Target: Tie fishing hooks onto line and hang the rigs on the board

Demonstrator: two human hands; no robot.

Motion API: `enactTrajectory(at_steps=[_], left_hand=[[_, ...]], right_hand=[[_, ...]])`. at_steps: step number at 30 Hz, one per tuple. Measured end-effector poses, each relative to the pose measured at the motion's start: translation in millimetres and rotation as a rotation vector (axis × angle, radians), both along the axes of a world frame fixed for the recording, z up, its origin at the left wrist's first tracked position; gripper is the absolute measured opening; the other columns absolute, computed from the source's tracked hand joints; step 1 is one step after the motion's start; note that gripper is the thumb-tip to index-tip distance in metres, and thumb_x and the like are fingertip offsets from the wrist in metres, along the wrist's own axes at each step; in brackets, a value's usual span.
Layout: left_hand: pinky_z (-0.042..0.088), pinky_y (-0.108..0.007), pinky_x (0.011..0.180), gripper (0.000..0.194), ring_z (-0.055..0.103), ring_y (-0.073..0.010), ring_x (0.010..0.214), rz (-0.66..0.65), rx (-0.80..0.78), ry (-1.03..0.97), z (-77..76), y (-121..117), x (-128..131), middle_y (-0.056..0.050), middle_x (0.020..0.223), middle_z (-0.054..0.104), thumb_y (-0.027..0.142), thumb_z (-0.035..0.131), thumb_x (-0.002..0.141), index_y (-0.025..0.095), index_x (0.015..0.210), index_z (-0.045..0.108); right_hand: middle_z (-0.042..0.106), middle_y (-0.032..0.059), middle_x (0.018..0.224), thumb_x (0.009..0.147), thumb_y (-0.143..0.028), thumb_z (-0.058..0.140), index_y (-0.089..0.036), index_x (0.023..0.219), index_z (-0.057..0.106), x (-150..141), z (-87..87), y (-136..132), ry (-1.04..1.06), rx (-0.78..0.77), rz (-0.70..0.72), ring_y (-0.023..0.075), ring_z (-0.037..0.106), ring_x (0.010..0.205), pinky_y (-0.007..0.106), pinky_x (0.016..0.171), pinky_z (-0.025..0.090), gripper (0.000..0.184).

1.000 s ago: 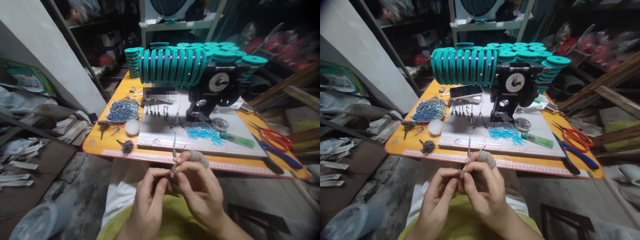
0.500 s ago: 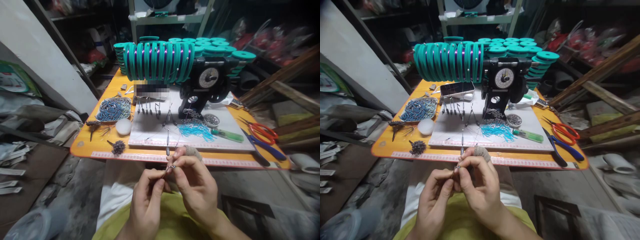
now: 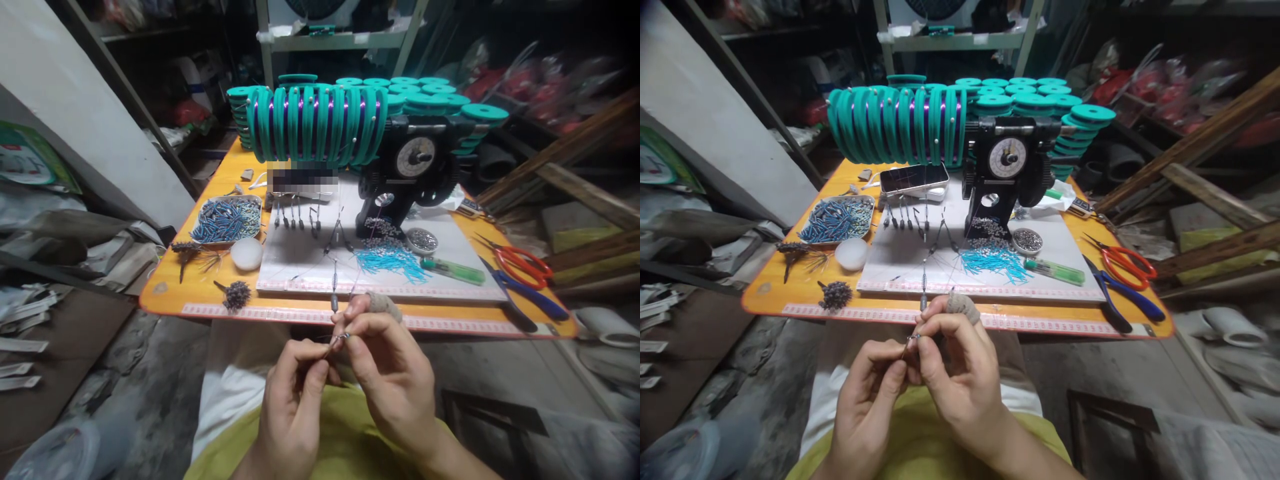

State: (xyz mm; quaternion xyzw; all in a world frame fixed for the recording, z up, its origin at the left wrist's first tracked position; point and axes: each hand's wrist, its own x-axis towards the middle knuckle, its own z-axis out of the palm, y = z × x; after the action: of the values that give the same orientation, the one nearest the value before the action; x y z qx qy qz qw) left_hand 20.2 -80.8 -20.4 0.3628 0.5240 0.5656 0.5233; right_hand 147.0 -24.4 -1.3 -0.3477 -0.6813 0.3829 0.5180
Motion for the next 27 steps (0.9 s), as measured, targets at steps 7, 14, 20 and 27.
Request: enactTrajectory(at_steps=[7,14,20,27], left_hand=[[0.048,-0.006,0.056,0.018,0.054,-0.001,0.059,0.134,0.047,-0.078,4.8,1,-6,0.005,0.069,0.059,0.036,0.067,0.084,0.022,0.088,0.058],[0.052,-0.01,0.063,0.013,0.059,-0.0029,0.063,0.083,0.22,-0.197,8.6,2,-14,0.004,0.068,0.064,0.031,0.075,0.079,0.022,0.076,0.067],[0.046,-0.013,0.063,0.01,0.051,-0.0038,0.06,-0.086,0.382,-0.227,3.4,-8,-20,0.005,0.057,0.05,0.032,0.062,0.086,0.025,0.08,0.067],[0.044,-0.013,0.062,0.01,0.049,-0.0043,0.059,0.033,0.506,-0.172,-6.6,-9,-12,0.005,0.053,0.048,0.033,0.059,0.087,0.027,0.082,0.065]], right_hand=[[0.057,0.0044,0.101,0.078,-0.008,0.058,-0.011,0.096,0.058,-3,7.5,4,-0.311,0.401,0.026,-0.0045,0.052,0.106,0.004,0.095,0.047,0.018],[0.057,0.0048,0.112,0.078,-0.009,0.059,-0.011,0.104,0.06,-3,12.7,7,-0.339,0.529,0.03,-0.0017,0.052,0.119,0.008,0.106,0.049,0.026],[0.055,0.0042,0.115,0.078,-0.009,0.054,-0.012,0.108,0.057,5,23.4,33,-0.464,0.703,-0.02,0.0002,0.049,0.123,0.024,0.126,0.038,0.03],[0.056,0.0031,0.075,0.082,-0.024,0.058,-0.014,0.094,0.062,-8,25.8,59,-0.436,0.833,0.038,-0.0001,0.044,0.089,0.015,0.088,0.039,0.017]])
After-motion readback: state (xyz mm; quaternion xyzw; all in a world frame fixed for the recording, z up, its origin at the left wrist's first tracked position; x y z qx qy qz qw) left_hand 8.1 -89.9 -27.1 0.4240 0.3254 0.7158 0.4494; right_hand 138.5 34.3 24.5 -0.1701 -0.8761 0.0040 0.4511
